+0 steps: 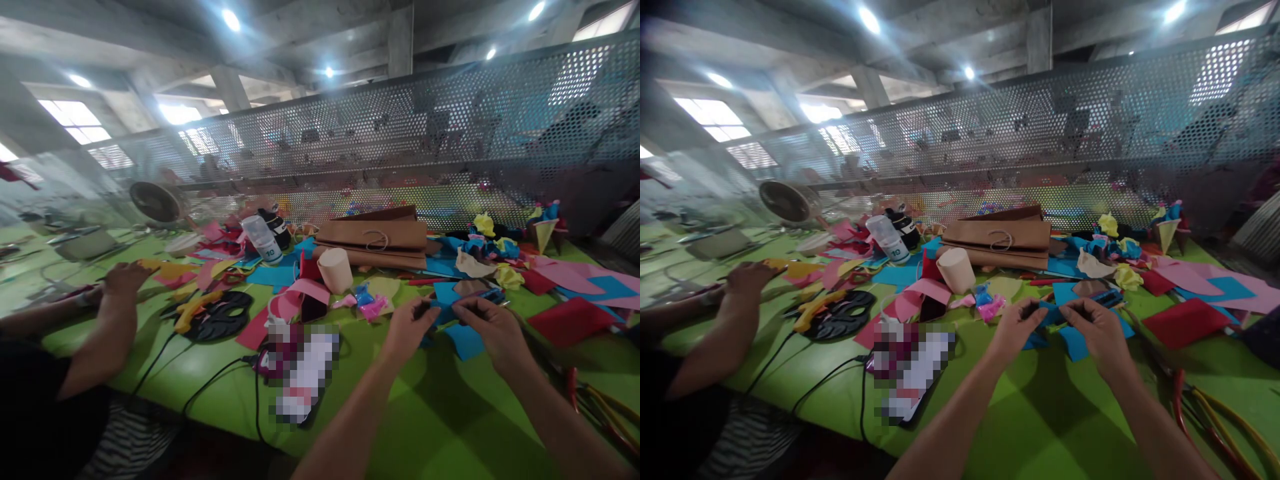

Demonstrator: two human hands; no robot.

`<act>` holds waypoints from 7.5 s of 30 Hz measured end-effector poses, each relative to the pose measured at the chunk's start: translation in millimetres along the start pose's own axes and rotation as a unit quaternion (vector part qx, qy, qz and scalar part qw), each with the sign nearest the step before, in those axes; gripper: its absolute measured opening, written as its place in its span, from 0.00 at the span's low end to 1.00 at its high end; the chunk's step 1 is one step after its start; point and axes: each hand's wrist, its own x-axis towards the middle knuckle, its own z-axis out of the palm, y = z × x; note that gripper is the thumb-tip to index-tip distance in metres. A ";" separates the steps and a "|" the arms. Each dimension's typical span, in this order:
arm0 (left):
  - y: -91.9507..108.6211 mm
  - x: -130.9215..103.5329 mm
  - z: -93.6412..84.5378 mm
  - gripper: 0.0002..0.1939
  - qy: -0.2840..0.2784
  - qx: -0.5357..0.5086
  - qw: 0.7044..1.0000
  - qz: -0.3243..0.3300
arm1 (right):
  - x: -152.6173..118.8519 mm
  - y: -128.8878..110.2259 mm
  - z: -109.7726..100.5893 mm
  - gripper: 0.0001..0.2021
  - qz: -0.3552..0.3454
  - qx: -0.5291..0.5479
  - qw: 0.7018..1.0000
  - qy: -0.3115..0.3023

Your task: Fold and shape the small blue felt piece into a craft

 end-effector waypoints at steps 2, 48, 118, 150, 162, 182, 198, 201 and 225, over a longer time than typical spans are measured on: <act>-2.8 0.4 0.9 0.18 -0.018 -0.021 0.999 -0.024 | 0.2 -1.3 -0.7 0.21 0.005 0.004 1.000 0.003; -6.3 3.4 -11.6 0.11 -0.060 0.106 0.992 -0.021 | 1.9 5.5 0.4 0.23 0.022 0.039 0.998 0.046; -6.2 8.4 -7.9 0.15 0.027 -0.053 0.998 -0.033 | -1.9 1.4 -0.1 0.18 -0.029 -0.051 0.998 -0.014; 1.7 2.4 -11.8 0.06 -0.005 0.202 0.976 0.086 | 1.2 8.1 -1.2 0.21 0.006 -0.036 0.998 -0.050; -9.9 5.9 -3.0 0.13 -0.022 -0.010 1.000 -0.011 | 3.2 12.4 -2.0 0.21 0.041 0.043 0.998 -0.038; -14.7 9.3 -1.9 0.13 0.004 -0.120 0.992 -0.048 | 0.7 4.4 1.1 0.20 0.070 0.088 0.993 -0.039; 0.0 3.6 -1.7 0.12 -0.031 -0.186 0.971 -0.146 | -2.3 0.6 1.9 0.14 0.050 0.089 0.994 -0.041; 2.6 2.1 -3.6 0.14 -0.045 -0.212 0.962 -0.167 | -1.8 0.7 2.5 0.14 0.038 0.071 0.996 -0.036; -0.7 0.9 0.0 0.26 -0.106 -0.144 0.976 -0.126 | -2.5 7.1 4.2 0.16 -0.009 0.012 1.000 0.020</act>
